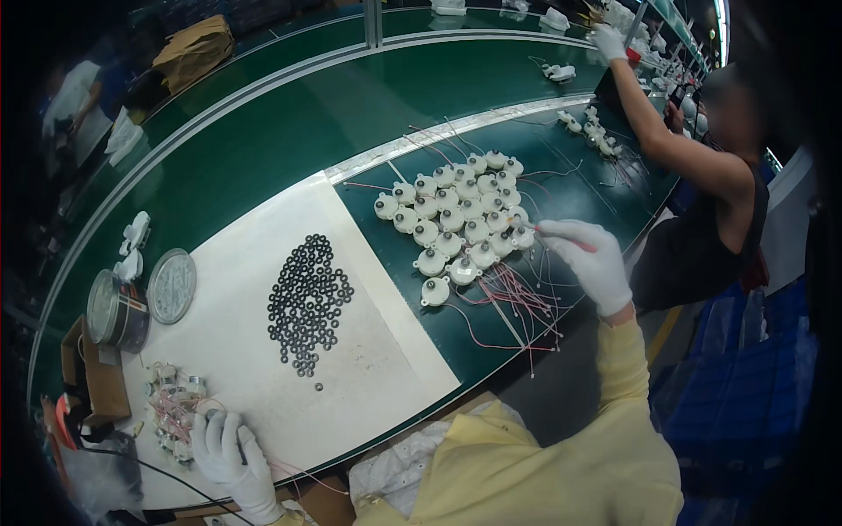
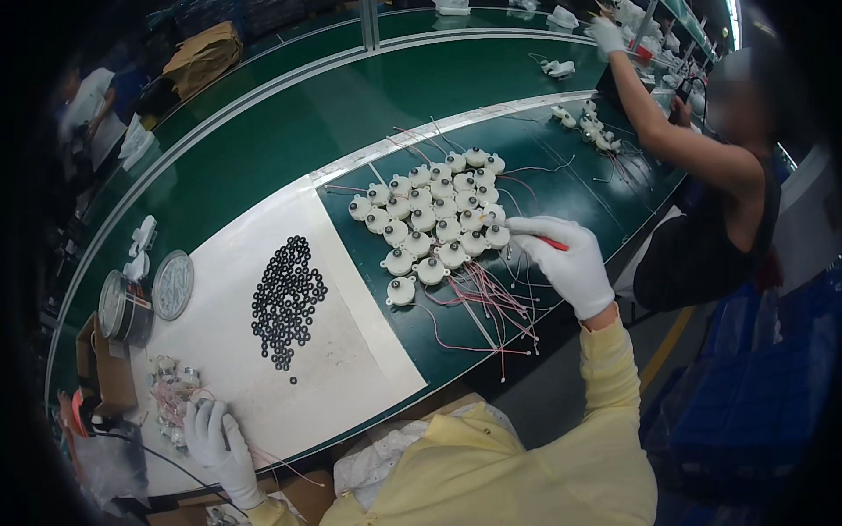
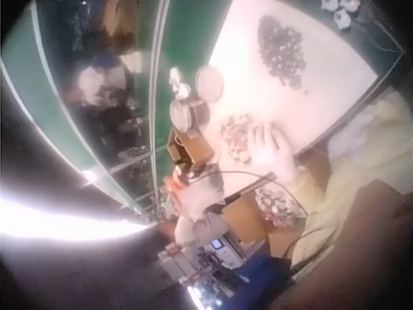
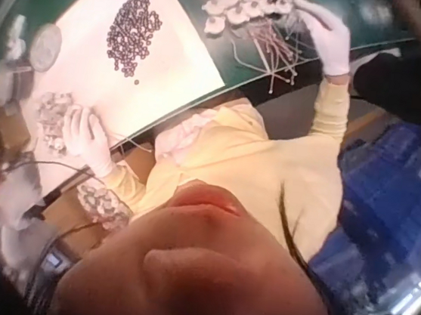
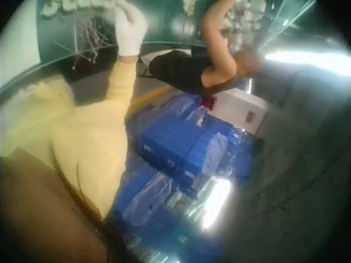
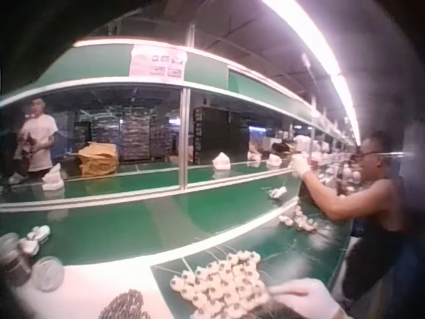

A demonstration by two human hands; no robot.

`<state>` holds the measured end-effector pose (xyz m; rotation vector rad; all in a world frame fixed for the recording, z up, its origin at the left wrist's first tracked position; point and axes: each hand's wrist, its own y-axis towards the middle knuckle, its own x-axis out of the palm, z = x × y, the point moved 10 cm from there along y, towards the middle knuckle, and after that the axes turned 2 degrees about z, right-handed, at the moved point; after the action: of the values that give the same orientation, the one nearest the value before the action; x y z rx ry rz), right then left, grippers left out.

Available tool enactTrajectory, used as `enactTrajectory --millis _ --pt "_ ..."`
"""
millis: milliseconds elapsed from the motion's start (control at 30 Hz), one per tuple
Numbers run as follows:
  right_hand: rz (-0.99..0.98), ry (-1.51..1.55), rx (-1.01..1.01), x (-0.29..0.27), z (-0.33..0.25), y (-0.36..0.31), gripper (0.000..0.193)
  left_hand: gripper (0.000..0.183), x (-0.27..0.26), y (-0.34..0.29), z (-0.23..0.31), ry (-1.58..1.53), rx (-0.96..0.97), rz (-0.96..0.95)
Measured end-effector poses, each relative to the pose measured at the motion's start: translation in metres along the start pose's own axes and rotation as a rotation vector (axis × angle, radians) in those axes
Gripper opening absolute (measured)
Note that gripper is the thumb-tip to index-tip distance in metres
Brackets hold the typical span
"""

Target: The person assembles small white electronic components by hand, picking up metal washers and placing them onto the devices. They use a red-handled tool to apply a substance from a metal tin onto the components. The person handles the components one at a time, moving them between piles on the green workbench.

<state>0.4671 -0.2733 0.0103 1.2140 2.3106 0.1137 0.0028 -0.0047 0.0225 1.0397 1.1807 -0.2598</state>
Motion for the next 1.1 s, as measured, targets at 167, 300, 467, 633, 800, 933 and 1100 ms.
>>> enactTrajectory --millis 167,300,467,633,800,933,1100 --pt "0.167 0.05 0.034 -0.029 0.006 -0.009 0.025 0.019 0.002 0.0 0.0 -0.023 0.007 -0.021" --pt "0.217 0.053 0.068 -0.02 0.013 -0.009 0.026 0.018 0.001 -0.002 0.0 -0.016 0.028 0.002" --pt "0.327 -0.152 -0.33 -0.017 0.004 -0.024 0.024 0.018 0.003 0.0 -0.002 -0.049 0.002 -0.021" --pt "0.23 -0.403 -0.54 0.002 -0.025 -0.027 0.025 0.018 0.005 -0.003 -0.006 -0.031 0.016 -0.019" --pt "0.222 -0.53 -0.605 0.011 -0.033 -0.029 0.027 0.019 0.007 -0.005 -0.008 -0.023 0.021 -0.034" --pt "0.187 -0.551 -0.582 0.015 -0.032 -0.025 0.027 0.019 0.008 -0.008 -0.01 -0.014 0.022 -0.019" --pt "0.183 -0.576 -0.579 0.017 -0.033 -0.023 0.027 0.019 0.008 -0.008 -0.01 -0.021 0.006 -0.036"
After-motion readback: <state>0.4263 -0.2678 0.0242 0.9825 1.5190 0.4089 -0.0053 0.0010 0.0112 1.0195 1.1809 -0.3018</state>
